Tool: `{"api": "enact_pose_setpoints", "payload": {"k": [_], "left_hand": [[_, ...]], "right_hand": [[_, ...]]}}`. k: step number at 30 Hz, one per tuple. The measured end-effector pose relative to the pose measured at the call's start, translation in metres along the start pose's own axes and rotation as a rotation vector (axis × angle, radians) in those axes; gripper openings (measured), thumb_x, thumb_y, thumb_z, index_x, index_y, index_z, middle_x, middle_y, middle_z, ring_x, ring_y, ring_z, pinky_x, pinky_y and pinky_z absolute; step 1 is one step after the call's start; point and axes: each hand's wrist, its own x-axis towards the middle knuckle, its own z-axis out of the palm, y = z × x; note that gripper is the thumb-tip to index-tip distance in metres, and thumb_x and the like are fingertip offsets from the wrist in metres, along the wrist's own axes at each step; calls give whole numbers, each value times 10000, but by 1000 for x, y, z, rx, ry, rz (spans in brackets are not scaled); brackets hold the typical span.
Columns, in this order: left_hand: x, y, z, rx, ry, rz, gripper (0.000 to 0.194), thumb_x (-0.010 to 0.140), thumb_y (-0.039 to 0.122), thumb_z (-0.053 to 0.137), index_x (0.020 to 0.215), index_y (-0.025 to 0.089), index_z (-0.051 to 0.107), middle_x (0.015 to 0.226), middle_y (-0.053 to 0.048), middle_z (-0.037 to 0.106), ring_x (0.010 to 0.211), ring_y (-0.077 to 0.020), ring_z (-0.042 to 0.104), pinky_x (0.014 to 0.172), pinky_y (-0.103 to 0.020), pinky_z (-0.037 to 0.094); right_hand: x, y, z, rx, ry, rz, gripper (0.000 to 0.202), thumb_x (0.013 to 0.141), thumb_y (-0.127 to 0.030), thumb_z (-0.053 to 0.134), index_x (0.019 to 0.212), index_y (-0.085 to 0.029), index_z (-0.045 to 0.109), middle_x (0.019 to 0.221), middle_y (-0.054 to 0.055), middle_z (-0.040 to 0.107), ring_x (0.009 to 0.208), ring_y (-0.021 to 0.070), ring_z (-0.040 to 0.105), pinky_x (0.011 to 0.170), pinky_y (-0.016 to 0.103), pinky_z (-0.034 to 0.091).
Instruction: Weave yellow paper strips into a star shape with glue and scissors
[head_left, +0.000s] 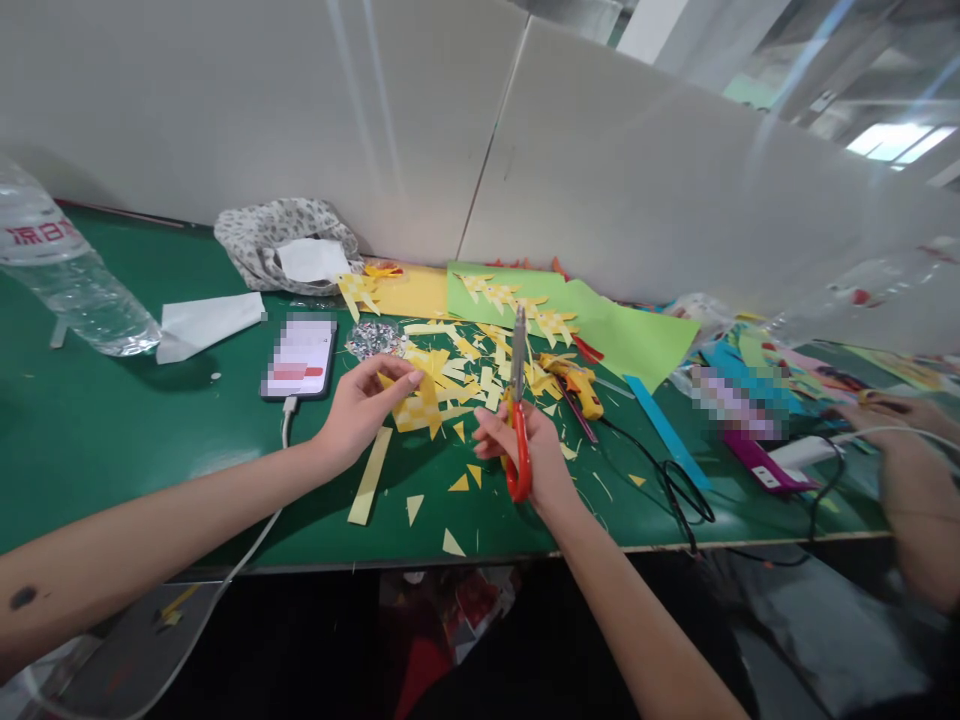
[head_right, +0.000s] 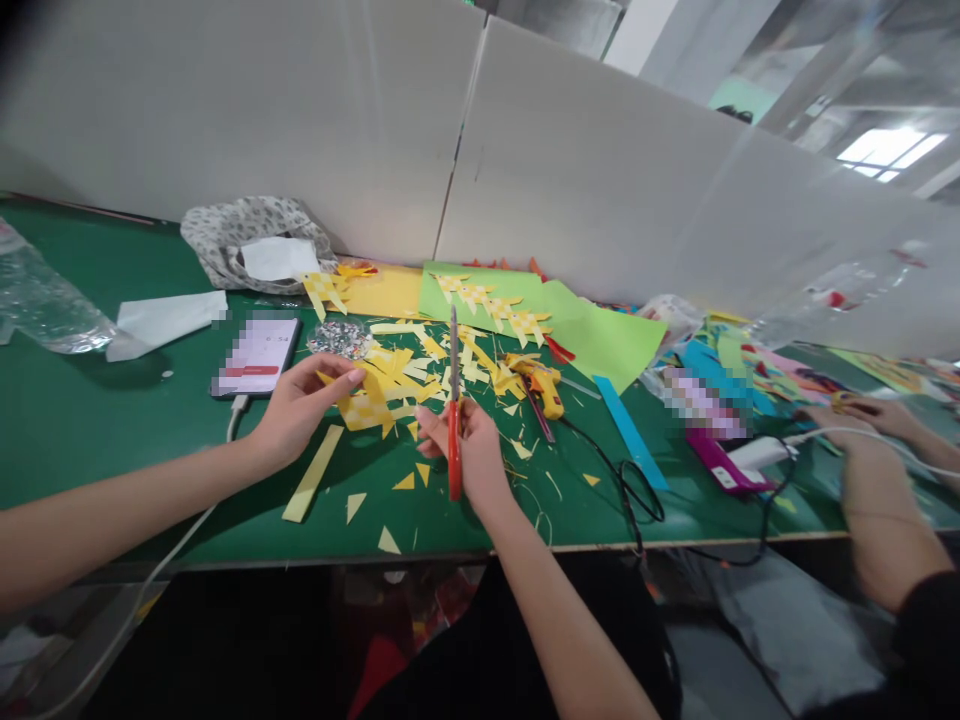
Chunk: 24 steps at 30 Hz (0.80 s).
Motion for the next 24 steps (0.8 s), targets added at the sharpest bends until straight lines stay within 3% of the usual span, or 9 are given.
{"api": "enact_pose_setpoints", "payload": {"k": [3, 7, 9, 11, 14, 17, 20, 24], "left_hand": [[-7, 4, 2, 62, -84, 94, 111, 750, 303, 631, 778, 196, 637, 802, -32, 652, 706, -137, 589, 591, -232, 466], [-18, 9, 4, 191, -451, 394, 89, 768, 225, 605, 805, 229, 686, 852, -52, 701, 833, -173, 628, 773, -302, 493], [-20, 10, 5, 248, -607, 443, 133, 783, 226, 580, 839, 236, 700, 932, -75, 699, 859, -182, 634, 793, -318, 498], [-22, 11, 5, 270, -682, 460, 155, 777, 238, 584, 878, 236, 701, 988, -87, 689, 889, -194, 634, 817, -335, 497], [-21, 13, 5, 267, -654, 474, 193, 753, 232, 610, 933, 231, 681, 1001, -83, 686, 923, -204, 624, 850, -352, 485], [-19, 15, 4, 287, -441, 430, 208, 760, 225, 600, 962, 227, 648, 1020, -75, 664, 966, -198, 594, 865, -339, 464], [-14, 12, 3, 277, -265, 277, 305, 753, 263, 606, 1056, 226, 591, 1108, -80, 605, 1030, -202, 544, 842, -309, 458], [-9, 5, 4, 179, -389, 11, 199, 747, 321, 610, 901, 199, 640, 914, -49, 649, 813, -168, 594, 696, -261, 473]], "right_hand": [[-4, -4, 7, 26, -46, 40, 435, 546, -440, 750, 723, -199, 434, 608, -34, 586, 529, 132, 601, 524, 272, 516], [-8, -4, 11, 79, -58, 23, 412, 540, -414, 757, 685, -199, 437, 616, -50, 539, 586, 131, 588, 597, 303, 521], [-8, -1, 10, 63, -5, -30, 419, 503, -391, 776, 656, -196, 439, 588, -65, 489, 564, 115, 543, 600, 292, 499], [-5, 2, 7, 20, 58, -80, 424, 480, -378, 785, 656, -193, 446, 581, -67, 474, 548, 105, 502, 593, 280, 470], [-1, 5, 4, 7, 114, -101, 413, 501, -380, 768, 671, -196, 440, 590, -64, 477, 551, 107, 491, 603, 284, 450], [1, 4, 1, 46, 127, -89, 394, 511, -361, 753, 662, -201, 426, 591, -71, 454, 537, 101, 481, 595, 283, 447], [-2, 0, -1, 45, 72, -62, 364, 511, -317, 747, 661, -199, 437, 611, -63, 463, 554, 102, 484, 598, 280, 447], [-6, -5, -1, -18, 15, -70, 349, 506, -304, 748, 669, -199, 457, 636, -53, 485, 578, 109, 496, 613, 290, 460]]}}
